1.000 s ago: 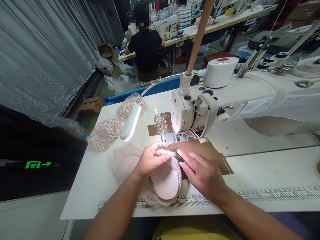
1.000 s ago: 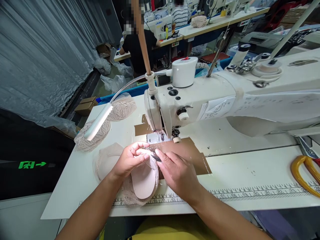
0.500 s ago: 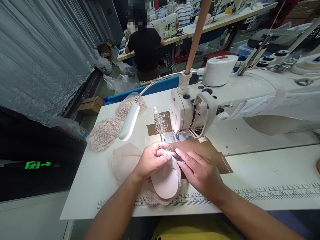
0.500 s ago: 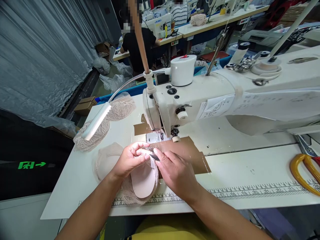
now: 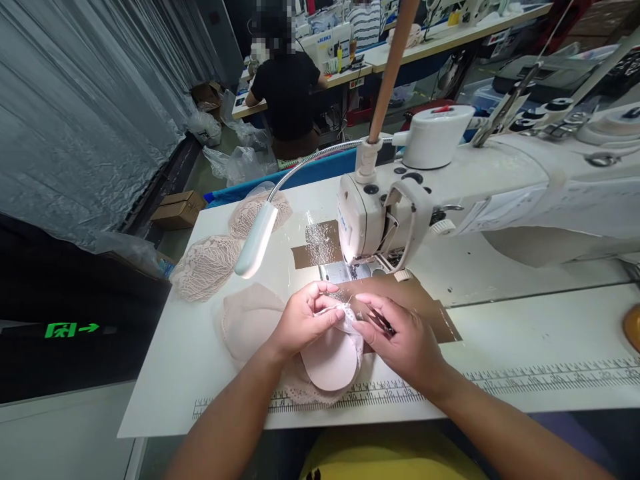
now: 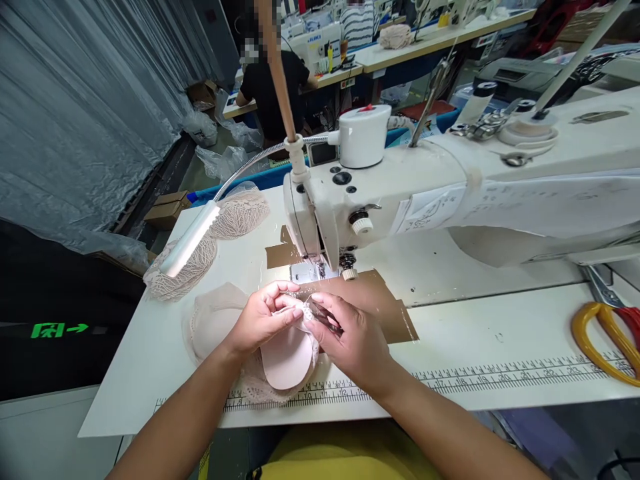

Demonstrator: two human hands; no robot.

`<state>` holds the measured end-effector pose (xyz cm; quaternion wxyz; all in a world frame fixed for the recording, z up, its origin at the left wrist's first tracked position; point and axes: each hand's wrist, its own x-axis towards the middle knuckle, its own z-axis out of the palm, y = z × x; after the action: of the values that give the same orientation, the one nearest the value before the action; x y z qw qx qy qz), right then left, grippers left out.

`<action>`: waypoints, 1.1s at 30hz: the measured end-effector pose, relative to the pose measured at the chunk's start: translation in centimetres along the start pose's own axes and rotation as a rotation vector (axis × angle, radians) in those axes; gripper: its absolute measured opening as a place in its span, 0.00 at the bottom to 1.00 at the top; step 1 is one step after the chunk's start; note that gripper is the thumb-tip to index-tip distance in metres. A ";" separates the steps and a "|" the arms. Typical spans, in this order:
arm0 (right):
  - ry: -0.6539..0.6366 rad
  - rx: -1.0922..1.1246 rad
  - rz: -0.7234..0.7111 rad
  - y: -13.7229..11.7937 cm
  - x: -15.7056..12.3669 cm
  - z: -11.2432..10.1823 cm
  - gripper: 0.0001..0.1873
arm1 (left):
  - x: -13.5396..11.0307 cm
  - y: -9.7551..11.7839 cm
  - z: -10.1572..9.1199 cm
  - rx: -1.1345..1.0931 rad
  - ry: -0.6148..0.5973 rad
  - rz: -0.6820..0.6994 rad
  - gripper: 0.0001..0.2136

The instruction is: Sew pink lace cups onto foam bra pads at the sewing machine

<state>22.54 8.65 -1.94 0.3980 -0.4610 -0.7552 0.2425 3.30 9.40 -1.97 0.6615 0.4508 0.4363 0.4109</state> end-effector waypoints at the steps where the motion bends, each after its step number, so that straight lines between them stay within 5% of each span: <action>1: -0.026 0.008 0.057 0.0 0.1 0.0 0.14 | -0.1 0.0 0.1 0.007 -0.018 0.004 0.19; 5: -0.144 0.169 0.210 -0.1 0.4 0.1 0.12 | -0.3 0.0 0.6 0.044 -0.060 -0.001 0.19; 12: -0.167 0.271 0.185 -0.2 0.3 0.0 0.14 | -0.2 -0.1 0.7 0.123 -0.032 0.014 0.20; 15: -0.339 0.456 0.155 -0.2 0.4 -0.7 0.14 | -0.2 -0.1 0.7 0.192 0.015 0.043 0.19; 20: -0.811 0.806 0.049 0.3 -0.1 -1.6 0.18 | -0.1 -0.1 0.4 0.218 0.041 0.080 0.17; 22: -0.703 0.806 0.111 0.5 -0.2 -1.4 0.21 | 0.0 -0.1 0.3 0.190 0.019 0.087 0.17; 26: -0.276 0.602 0.370 0.4 0.4 -0.6 0.16 | -0.1 0.1 0.1 0.093 -0.036 0.093 0.16; 30: -0.366 0.651 0.509 -0.3 1.1 0.0 0.20 | -0.2 0.3 0.3 -0.026 -0.129 0.105 0.16; 33: -0.370 0.534 0.513 -0.6 1.1 0.2 0.10 | -0.2 0.5 0.1 -0.082 -0.176 0.108 0.16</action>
<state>21.82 9.32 -1.21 0.2880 -0.4635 -0.5853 0.5998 3.25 9.30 -1.47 0.6920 0.4805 0.3347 0.4222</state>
